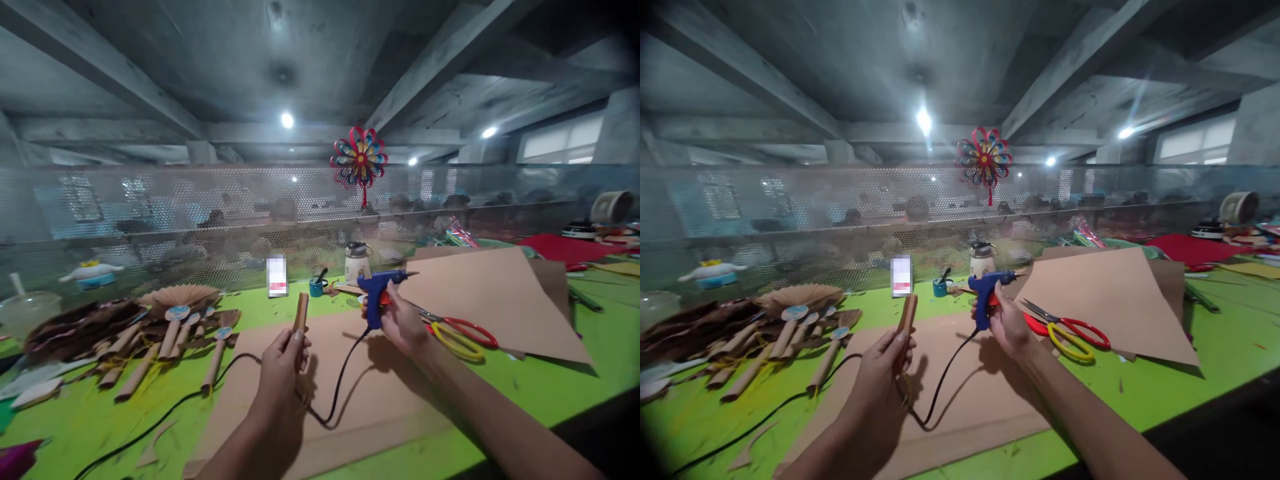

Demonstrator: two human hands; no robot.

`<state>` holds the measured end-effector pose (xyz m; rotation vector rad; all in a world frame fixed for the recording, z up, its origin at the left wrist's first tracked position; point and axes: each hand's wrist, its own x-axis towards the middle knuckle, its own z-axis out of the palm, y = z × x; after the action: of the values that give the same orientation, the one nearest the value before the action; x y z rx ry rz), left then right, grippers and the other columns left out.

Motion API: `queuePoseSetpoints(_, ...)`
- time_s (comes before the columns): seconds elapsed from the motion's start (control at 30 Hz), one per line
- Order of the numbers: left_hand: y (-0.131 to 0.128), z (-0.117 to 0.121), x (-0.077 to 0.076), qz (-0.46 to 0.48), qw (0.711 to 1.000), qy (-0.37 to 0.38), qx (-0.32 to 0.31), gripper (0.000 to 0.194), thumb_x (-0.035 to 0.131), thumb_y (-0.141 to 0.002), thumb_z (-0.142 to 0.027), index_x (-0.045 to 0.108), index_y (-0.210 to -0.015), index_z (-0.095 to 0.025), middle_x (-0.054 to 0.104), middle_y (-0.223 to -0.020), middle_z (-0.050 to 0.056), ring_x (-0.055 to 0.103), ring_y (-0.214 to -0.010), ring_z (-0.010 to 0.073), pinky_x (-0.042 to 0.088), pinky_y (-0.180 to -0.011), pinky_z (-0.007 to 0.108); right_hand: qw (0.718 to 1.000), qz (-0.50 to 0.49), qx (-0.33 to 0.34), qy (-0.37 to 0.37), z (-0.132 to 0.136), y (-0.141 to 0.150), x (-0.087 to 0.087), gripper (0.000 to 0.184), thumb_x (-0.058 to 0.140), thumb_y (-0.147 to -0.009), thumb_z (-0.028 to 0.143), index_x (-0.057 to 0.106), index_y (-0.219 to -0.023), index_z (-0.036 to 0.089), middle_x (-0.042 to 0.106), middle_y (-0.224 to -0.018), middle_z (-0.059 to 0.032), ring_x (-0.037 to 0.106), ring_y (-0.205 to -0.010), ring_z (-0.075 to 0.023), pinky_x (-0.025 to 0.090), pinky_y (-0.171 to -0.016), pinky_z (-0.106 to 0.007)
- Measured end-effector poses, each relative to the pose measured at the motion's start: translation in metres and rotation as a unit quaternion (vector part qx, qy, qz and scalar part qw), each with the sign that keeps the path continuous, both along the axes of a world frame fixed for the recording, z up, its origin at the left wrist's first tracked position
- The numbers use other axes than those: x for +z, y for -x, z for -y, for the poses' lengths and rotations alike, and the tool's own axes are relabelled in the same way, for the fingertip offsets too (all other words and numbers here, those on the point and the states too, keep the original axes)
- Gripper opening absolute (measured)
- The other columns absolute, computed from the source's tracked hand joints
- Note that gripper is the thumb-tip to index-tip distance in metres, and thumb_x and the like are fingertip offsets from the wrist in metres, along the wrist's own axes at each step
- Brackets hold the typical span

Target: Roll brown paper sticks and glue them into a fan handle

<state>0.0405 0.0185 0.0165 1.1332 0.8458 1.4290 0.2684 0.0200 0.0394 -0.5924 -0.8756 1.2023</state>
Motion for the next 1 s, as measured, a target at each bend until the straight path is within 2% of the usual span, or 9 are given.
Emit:
queuePoseSetpoints(0.13, -0.004, -0.003, -0.008, 0.043, 0.997, 0.063, 0.014, 0.025, 0.073, -0.068, -0.031, 0.062, -0.08, -0.013, 0.058, -0.065, 0.001, 0.051, -0.051, 0.008, 0.039, -0.046, 0.016, 0.996, 0.079, 0.031, -0.026, 0.015, 0.005, -0.001, 0.034, 0.072, -0.075, 0.049, 0.065, -0.086, 0.017, 0.066, -0.082, -0.0052, 0.061, -0.076, -0.0185, 0.048, -0.072, -0.033)
queuePoseSetpoints(0.27, -0.006, -0.007, -0.013, -0.017, 0.998, 0.058, 0.028, 0.025, 0.071, -0.067, -0.034, 0.062, -0.075, -0.012, 0.057, -0.061, 0.001, 0.049, -0.051, 0.0067, 0.037, -0.046, 0.014, 0.984, 0.168, 0.057, -0.006, 0.024, 0.01, -0.005, 0.032, 0.078, -0.073, 0.041, 0.067, -0.089, 0.015, 0.063, -0.08, -0.005, 0.058, -0.073, -0.0162, 0.046, -0.072, -0.032)
queuePoseSetpoints(0.37, -0.006, -0.008, -0.014, -0.07, 0.995, 0.063, 0.027, 0.027, 0.069, -0.068, -0.038, 0.06, -0.073, -0.012, 0.058, -0.062, 0.001, 0.049, -0.051, 0.0073, 0.036, -0.046, 0.015, 0.974, 0.215, 0.065, 0.003, 0.025, 0.012, -0.015, 0.029, 0.073, -0.078, 0.04, 0.067, -0.09, 0.015, 0.063, -0.081, -0.0056, 0.059, -0.075, -0.0161, 0.045, -0.073, -0.032)
queuePoseSetpoints(0.5, -0.007, -0.006, -0.013, -0.086, 0.994, 0.067, 0.025, 0.028, 0.066, -0.069, -0.04, 0.06, -0.075, -0.013, 0.057, -0.064, 0.001, 0.049, -0.052, 0.0083, 0.037, -0.046, 0.017, 0.967, 0.243, 0.073, 0.0, 0.02, 0.011, -0.027, 0.029, 0.07, -0.081, 0.043, 0.067, -0.09, 0.015, 0.066, -0.084, -0.0071, 0.061, -0.081, -0.0185, 0.046, -0.077, -0.034)
queuePoseSetpoints(0.6, -0.006, -0.006, -0.013, -0.099, 0.992, 0.068, 0.026, 0.029, 0.066, -0.069, -0.041, 0.06, -0.076, -0.013, 0.057, -0.063, 0.001, 0.05, -0.051, 0.009, 0.039, -0.046, 0.018, 0.967, 0.238, 0.09, 0.023, 0.017, 0.01, -0.027, 0.034, 0.069, -0.08, 0.047, 0.066, -0.09, 0.015, 0.066, -0.082, -0.0071, 0.062, -0.08, -0.0192, 0.047, -0.077, -0.035)
queuePoseSetpoints(0.67, -0.004, -0.007, -0.013, -0.1, 0.993, 0.062, 0.023, 0.029, 0.067, -0.069, -0.041, 0.06, -0.075, -0.013, 0.059, -0.065, 0.002, 0.051, -0.052, 0.0089, 0.039, -0.046, 0.017, 0.965, 0.23, 0.111, 0.052, 0.017, 0.011, -0.024, 0.037, 0.068, -0.08, 0.051, 0.064, -0.088, 0.015, 0.064, -0.076, -0.0052, 0.061, -0.072, -0.0176, 0.047, -0.072, -0.034)
queuePoseSetpoints(0.77, -0.002, -0.008, -0.012, -0.069, 0.995, 0.067, 0.005, 0.028, 0.069, -0.07, -0.039, 0.06, -0.076, -0.013, 0.058, -0.065, 0.001, 0.051, -0.052, 0.0072, 0.038, -0.046, 0.015, 0.971, 0.2, 0.104, 0.077, 0.017, 0.013, -0.02, 0.037, 0.068, -0.079, 0.051, 0.062, -0.085, 0.016, 0.059, -0.068, -0.0014, 0.055, -0.062, -0.014, 0.046, -0.065, -0.031)
queuePoseSetpoints(0.87, -0.003, -0.007, -0.011, -0.021, 0.995, 0.089, -0.026, 0.027, 0.072, -0.067, -0.036, 0.058, -0.076, -0.014, 0.055, -0.064, -0.001, 0.051, -0.049, 0.0064, 0.038, -0.044, 0.014, 0.983, 0.139, 0.099, 0.072, 0.015, 0.013, -0.019, 0.028, 0.072, -0.075, 0.041, 0.062, -0.087, 0.018, 0.058, -0.07, -0.0001, 0.053, -0.064, -0.0139, 0.045, -0.066, -0.03)
queuePoseSetpoints(1.0, -0.005, -0.005, -0.008, 0.002, 0.995, 0.091, -0.03, 0.027, 0.073, -0.066, -0.035, 0.057, -0.076, -0.015, 0.056, -0.064, -0.001, 0.051, -0.048, 0.007, 0.036, -0.042, 0.015, 0.983, 0.051, 0.155, 0.077, 0.017, 0.01, -0.017, 0.029, 0.071, -0.067, 0.023, 0.062, -0.095, 0.02, 0.06, -0.077, -0.0008, 0.057, -0.076, -0.0181, 0.047, -0.074, -0.034)
